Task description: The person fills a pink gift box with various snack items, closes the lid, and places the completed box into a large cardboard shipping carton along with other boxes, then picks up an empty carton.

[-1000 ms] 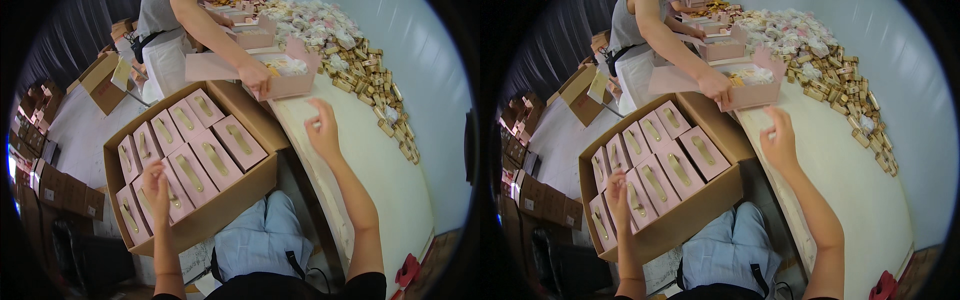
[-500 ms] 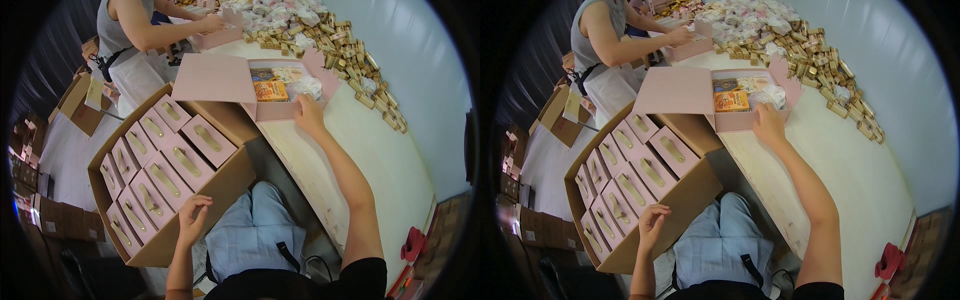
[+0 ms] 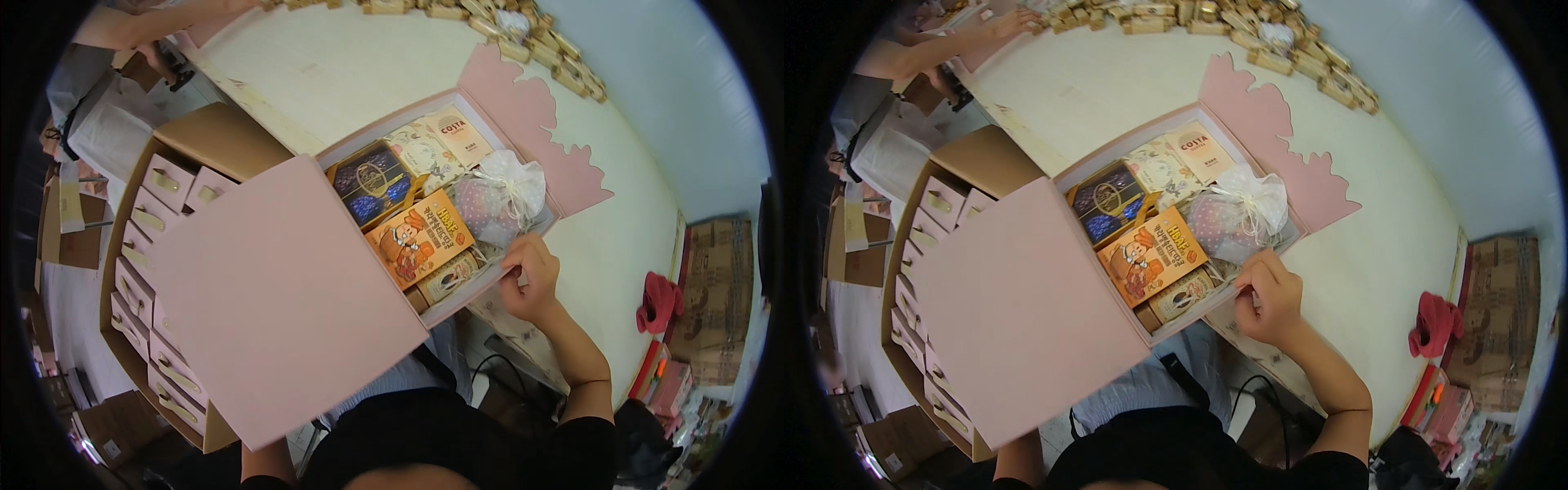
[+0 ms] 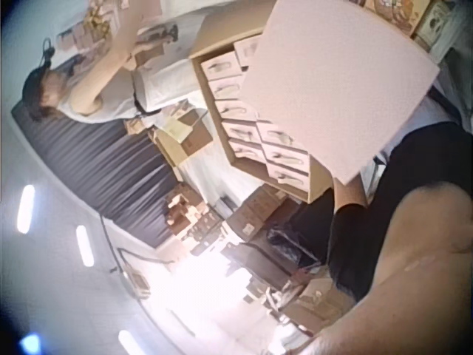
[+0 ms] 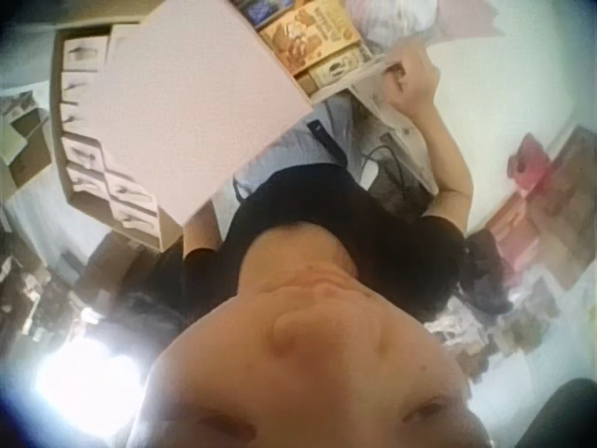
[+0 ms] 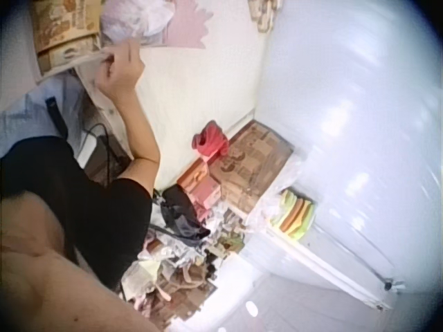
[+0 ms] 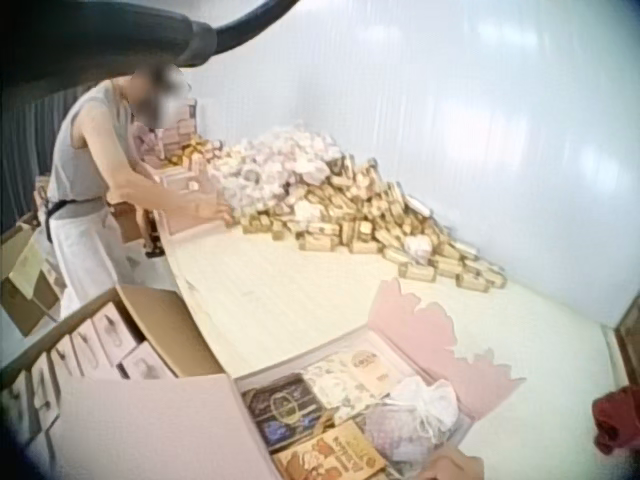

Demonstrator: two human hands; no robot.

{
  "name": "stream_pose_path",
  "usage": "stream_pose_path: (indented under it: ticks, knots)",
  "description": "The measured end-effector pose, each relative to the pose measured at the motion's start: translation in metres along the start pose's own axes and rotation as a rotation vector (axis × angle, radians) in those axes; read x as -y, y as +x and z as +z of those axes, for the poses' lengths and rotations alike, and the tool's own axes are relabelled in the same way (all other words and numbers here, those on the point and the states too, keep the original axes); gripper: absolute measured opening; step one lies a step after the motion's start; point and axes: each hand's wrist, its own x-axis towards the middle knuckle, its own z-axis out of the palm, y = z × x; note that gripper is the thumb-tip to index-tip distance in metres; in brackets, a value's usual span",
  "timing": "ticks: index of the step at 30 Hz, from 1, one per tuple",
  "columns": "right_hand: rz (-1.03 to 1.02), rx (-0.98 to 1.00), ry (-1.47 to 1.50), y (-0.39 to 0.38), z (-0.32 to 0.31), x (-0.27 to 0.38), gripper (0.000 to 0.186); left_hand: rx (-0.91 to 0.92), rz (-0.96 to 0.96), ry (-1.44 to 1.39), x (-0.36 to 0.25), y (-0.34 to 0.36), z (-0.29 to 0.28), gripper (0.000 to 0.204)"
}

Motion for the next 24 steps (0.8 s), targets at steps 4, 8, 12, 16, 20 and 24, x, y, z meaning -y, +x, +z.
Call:
stream_pose_path:
  ticks: [4, 8, 12, 16, 20, 24]
  knots:
    - [-0.037, 0.045, 0.082, -0.019, -0.023, -0.007, 0.023, 0.166, 0.026, -0.014, 0.028, 0.036, 0.024, 0.046]
    - [0.178, -0.004, 0.397, -0.030, -0.038, -0.006, 0.025, 0.532, 0.005, 0.118, 0.033, 0.054, 0.035, 0.027]
    - [0.246, -0.194, 0.506, -0.019, -0.073, 0.003, 0.026, 0.883, -0.166, -0.241, 0.036, 0.070, 0.029, 0.019]
    - [-0.079, 0.439, 0.230, 0.033, -0.095, 0.019, 0.024, 0.890, -0.108, -0.157, 0.032, 0.069, 0.010, 0.020]
    - [-0.116, 0.719, 0.042, 0.044, -0.075, 0.030, 0.034, 0.817, -0.126, -0.195, 0.030, 0.059, 0.015, 0.021]
    - [-0.044, 1.121, -0.252, 0.056, -0.072, 0.036, 0.033, 0.779, -0.078, -0.176, 0.034, 0.051, 0.021, 0.022]
